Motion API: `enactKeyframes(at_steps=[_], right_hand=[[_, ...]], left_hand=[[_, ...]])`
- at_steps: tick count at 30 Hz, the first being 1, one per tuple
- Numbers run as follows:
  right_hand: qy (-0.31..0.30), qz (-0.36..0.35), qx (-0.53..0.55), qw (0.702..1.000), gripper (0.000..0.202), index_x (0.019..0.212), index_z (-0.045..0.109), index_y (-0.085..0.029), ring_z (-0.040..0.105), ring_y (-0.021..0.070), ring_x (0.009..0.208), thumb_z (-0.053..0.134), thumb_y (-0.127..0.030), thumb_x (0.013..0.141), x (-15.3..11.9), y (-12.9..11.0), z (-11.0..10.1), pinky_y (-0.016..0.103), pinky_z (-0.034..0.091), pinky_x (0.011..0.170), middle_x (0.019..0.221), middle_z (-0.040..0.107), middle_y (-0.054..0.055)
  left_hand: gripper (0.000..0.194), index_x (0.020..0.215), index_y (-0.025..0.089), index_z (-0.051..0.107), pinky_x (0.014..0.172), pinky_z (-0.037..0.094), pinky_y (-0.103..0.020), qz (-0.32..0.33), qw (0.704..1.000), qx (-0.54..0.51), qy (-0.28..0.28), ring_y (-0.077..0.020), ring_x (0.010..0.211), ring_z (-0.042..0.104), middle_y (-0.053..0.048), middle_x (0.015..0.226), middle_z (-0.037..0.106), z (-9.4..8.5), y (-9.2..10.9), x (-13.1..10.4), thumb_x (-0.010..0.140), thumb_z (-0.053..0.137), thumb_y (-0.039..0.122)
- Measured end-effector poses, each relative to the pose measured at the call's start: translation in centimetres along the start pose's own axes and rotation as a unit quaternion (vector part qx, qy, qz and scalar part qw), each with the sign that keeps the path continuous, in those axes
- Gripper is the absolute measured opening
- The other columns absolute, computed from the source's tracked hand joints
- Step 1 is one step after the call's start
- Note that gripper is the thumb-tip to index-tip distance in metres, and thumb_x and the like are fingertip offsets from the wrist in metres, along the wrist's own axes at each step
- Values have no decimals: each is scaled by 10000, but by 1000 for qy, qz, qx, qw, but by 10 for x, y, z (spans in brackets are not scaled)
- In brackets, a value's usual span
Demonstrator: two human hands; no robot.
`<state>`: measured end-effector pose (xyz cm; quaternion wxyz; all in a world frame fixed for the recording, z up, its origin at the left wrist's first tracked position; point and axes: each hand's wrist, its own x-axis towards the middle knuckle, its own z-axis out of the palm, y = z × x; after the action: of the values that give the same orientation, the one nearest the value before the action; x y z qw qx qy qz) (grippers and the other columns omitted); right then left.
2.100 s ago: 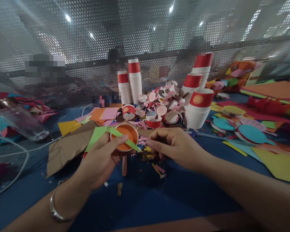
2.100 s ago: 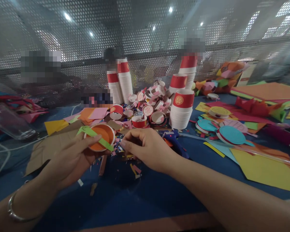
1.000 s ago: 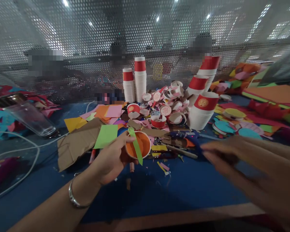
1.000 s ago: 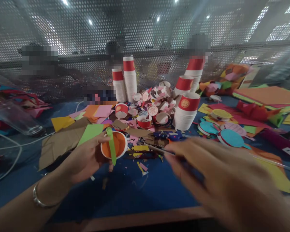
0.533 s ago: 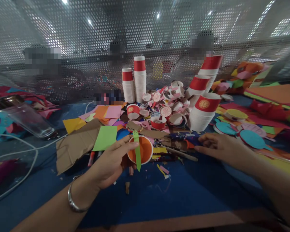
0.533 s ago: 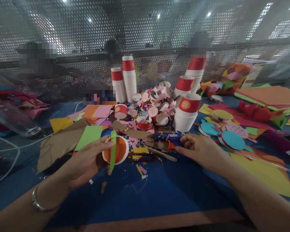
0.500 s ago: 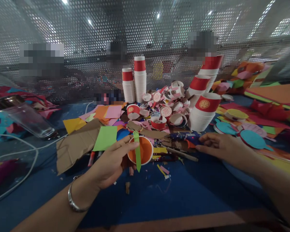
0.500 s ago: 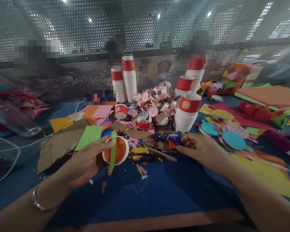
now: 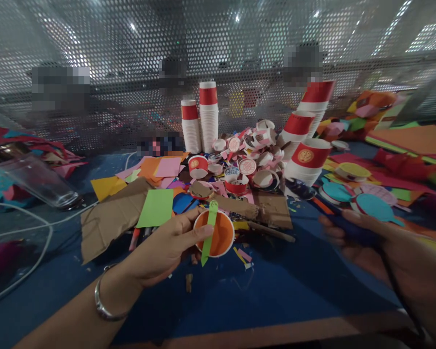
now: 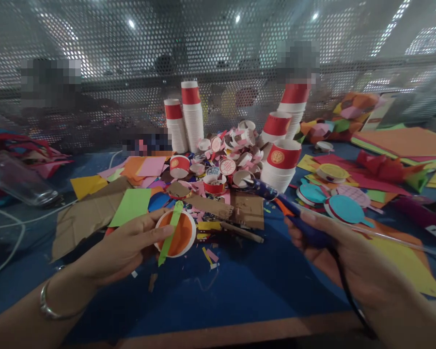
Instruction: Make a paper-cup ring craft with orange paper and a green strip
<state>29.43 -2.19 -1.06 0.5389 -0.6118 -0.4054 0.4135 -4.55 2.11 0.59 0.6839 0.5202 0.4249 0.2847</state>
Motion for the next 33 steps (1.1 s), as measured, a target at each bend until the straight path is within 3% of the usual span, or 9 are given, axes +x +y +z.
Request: enactKeyframes(at_steps=[3,8,13,17,24,33], right_hand=[[-50,149,143,977,106,782,743,-289,619,194,589,777,-383,817,-6,5,2,316,584,525,786,674,104],[-171,209,204,941,244,694,683,-240,502,160,559,702,-381,891,-8,8,4,323,537,551,708,508,51],[-218,216,170,937,400,572,588,-211,447,127,543,676,-392,917,-3,-3,10,287,455,515,630,421,18],[-261,175,144,938,405,568,595,-192,444,105,497,898,-430,691,8,-12,22,238,368,432,569,468,-3],[-318,103,58,941,448,602,615,-174,501,100,495,884,-503,745,22,-32,51,213,402,493,537,563,5],[-346,136,63,926,420,666,665,-161,478,87,499,915,-497,707,24,-29,57,197,422,488,557,561,-10]], left_hand=[[272,1009,180,706,543,470,-182,-1,1000,-9,0,-100,628,554,-28,838,649,1,2,1,948,740,443],[264,873,177,702,474,455,-145,6,1000,-22,-7,-79,575,529,-4,776,631,6,8,2,924,772,426],[284,935,185,693,407,455,-143,2,1000,-12,-15,-77,538,509,8,785,620,7,10,3,894,800,446],[324,1032,193,682,437,482,-143,-7,1000,16,-20,-81,581,543,18,824,631,3,8,3,849,851,402],[261,975,179,674,486,457,-131,30,997,75,2,-68,602,515,42,773,625,0,6,4,860,837,347],[254,953,172,658,533,464,-158,59,992,115,-2,-72,611,515,37,776,593,0,5,2,927,764,401]])
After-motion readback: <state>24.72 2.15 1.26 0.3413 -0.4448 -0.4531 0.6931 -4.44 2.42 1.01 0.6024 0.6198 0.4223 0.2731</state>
